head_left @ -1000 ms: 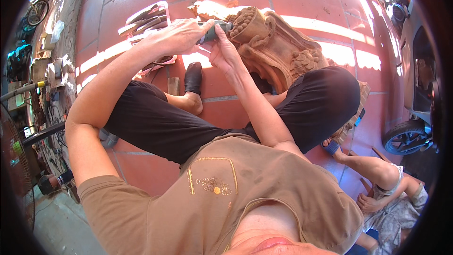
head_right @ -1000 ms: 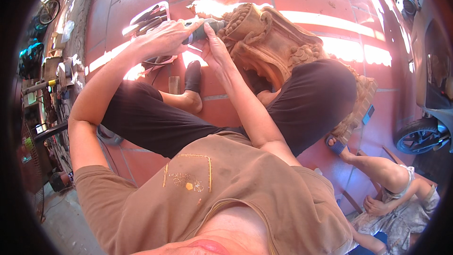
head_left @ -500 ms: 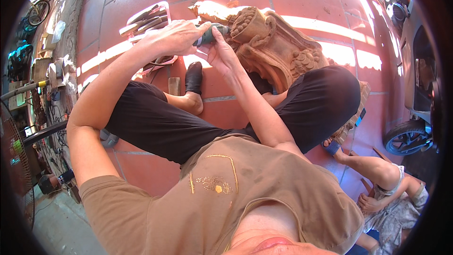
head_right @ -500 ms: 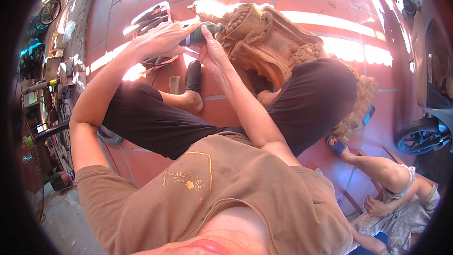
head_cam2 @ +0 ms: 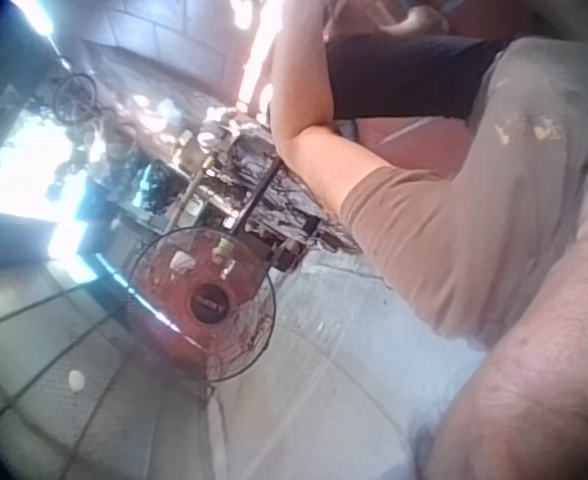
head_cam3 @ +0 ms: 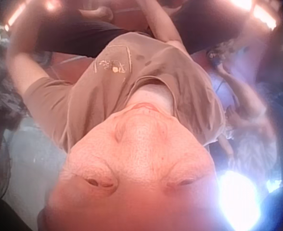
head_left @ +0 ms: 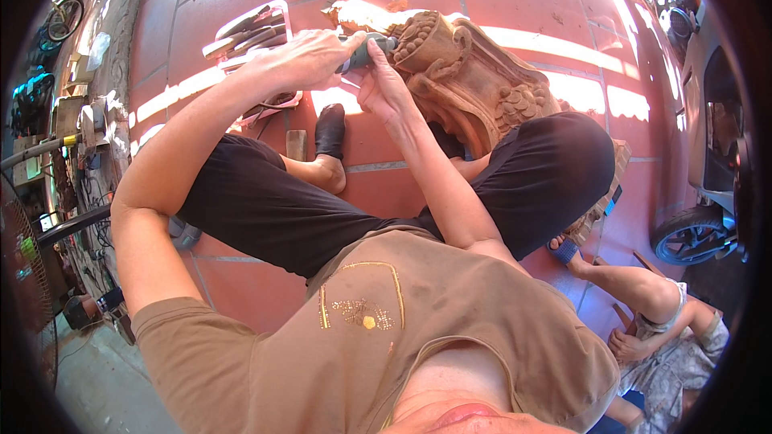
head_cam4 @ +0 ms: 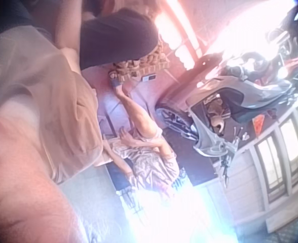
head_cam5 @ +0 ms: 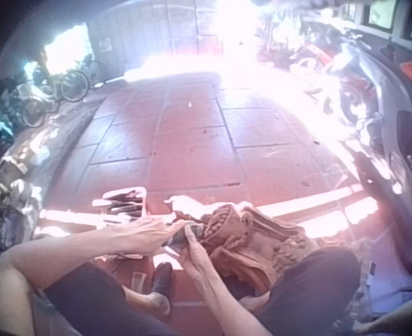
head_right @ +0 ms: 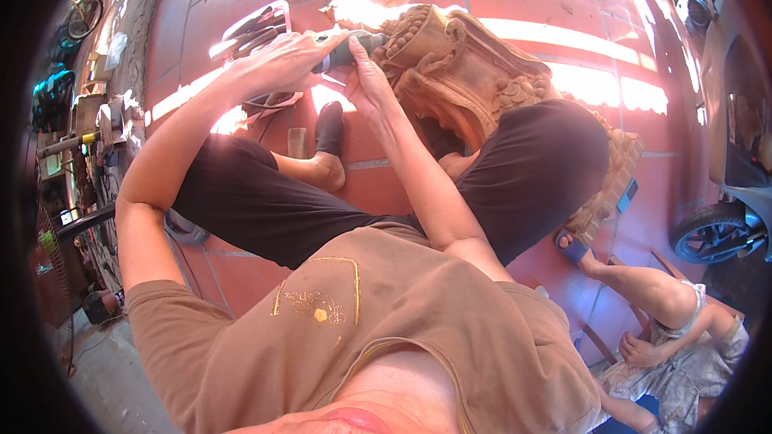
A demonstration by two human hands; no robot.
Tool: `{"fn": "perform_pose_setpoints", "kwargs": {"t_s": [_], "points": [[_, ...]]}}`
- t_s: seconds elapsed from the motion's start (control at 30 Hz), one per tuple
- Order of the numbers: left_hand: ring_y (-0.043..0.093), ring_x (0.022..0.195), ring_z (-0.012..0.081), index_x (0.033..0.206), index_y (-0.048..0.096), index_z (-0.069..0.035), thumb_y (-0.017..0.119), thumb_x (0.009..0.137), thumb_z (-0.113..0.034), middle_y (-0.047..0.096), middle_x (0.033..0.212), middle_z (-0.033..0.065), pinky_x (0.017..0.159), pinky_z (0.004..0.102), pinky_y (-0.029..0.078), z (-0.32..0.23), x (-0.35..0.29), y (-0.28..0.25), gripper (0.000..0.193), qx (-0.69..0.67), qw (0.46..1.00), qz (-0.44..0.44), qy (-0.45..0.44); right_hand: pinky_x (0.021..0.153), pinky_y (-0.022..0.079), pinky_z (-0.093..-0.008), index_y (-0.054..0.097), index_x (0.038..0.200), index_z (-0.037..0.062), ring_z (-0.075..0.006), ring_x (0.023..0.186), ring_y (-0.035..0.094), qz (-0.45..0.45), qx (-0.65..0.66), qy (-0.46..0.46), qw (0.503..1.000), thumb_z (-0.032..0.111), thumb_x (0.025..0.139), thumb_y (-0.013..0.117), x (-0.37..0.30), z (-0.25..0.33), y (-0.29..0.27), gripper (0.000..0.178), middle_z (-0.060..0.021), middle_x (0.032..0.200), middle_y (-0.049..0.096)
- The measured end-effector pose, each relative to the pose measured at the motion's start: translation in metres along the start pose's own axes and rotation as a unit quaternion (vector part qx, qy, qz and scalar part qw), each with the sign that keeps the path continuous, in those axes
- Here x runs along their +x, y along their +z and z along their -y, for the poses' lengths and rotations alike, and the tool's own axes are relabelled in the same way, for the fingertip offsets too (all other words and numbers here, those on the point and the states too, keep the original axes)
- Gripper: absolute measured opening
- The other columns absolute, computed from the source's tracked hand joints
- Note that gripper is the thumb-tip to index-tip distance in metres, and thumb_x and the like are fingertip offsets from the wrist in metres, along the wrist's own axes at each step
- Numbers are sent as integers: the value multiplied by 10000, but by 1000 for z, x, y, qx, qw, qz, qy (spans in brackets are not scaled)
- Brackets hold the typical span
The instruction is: The person uses a handheld rotary tool to carve and smooth the surface of a large wooden object. They hold the tool with both hands and move it along the contours of the wood, focusing on detailed areas.
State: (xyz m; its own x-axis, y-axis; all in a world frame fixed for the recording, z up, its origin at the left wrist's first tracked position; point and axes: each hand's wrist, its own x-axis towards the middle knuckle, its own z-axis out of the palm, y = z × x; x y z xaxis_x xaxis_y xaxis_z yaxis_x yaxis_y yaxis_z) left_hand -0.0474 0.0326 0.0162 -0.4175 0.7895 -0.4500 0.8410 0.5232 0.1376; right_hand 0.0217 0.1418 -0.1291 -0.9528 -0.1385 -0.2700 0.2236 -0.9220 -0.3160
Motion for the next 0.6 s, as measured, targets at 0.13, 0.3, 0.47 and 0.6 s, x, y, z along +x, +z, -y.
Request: {"fn": "perform_pose_setpoints", "kwargs": {"t_s": [0.13, 0.3, 0.47, 0.6], "points": [[594, 891, 388, 1343, 332, 32, 675, 786, -212, 579, 1087, 229, 748, 445, 480, -2, -1, -1, 698, 3, 1000, 22, -22, 857, 537, -481, 519, 1193, 103, -235, 989, 643, -6, -6, 12, 1000, 397, 940, 535, -1, -3, 0, 389, -101, 1058, 646], [600, 899, 397, 1368, 342, 3, 673, 773, -224, 596, 1046, 233, 764, 459, 475, -4, -3, -6, 717, 5, 999, 41, -24, 842, 544, -479, 510, 1193, 96, -241, 987, 642, 4, 2, 21, 1000, 408, 931, 546, -5, -7, 2, 408, -103, 1064, 641], [597, 905, 395, 1406, 291, -27, 643, 779, -177, 599, 1046, 229, 794, 464, 458, 1, -9, 1, 735, 17, 999, 39, -19, 866, 529, -500, 502, 1194, 91, -257, 1005, 634, -14, 25, 27, 999, 398, 929, 555, -9, -15, 5, 410, -113, 1097, 629], [591, 913, 389, 1416, 274, -39, 640, 782, -164, 584, 1052, 251, 783, 455, 451, -10, -12, -17, 742, -5, 998, 41, -44, 887, 519, -509, 499, 1212, 92, -264, 1016, 629, 15, -2, -1, 1000, 403, 917, 570, -2, -3, 6, 434, -117, 1101, 626]]}}
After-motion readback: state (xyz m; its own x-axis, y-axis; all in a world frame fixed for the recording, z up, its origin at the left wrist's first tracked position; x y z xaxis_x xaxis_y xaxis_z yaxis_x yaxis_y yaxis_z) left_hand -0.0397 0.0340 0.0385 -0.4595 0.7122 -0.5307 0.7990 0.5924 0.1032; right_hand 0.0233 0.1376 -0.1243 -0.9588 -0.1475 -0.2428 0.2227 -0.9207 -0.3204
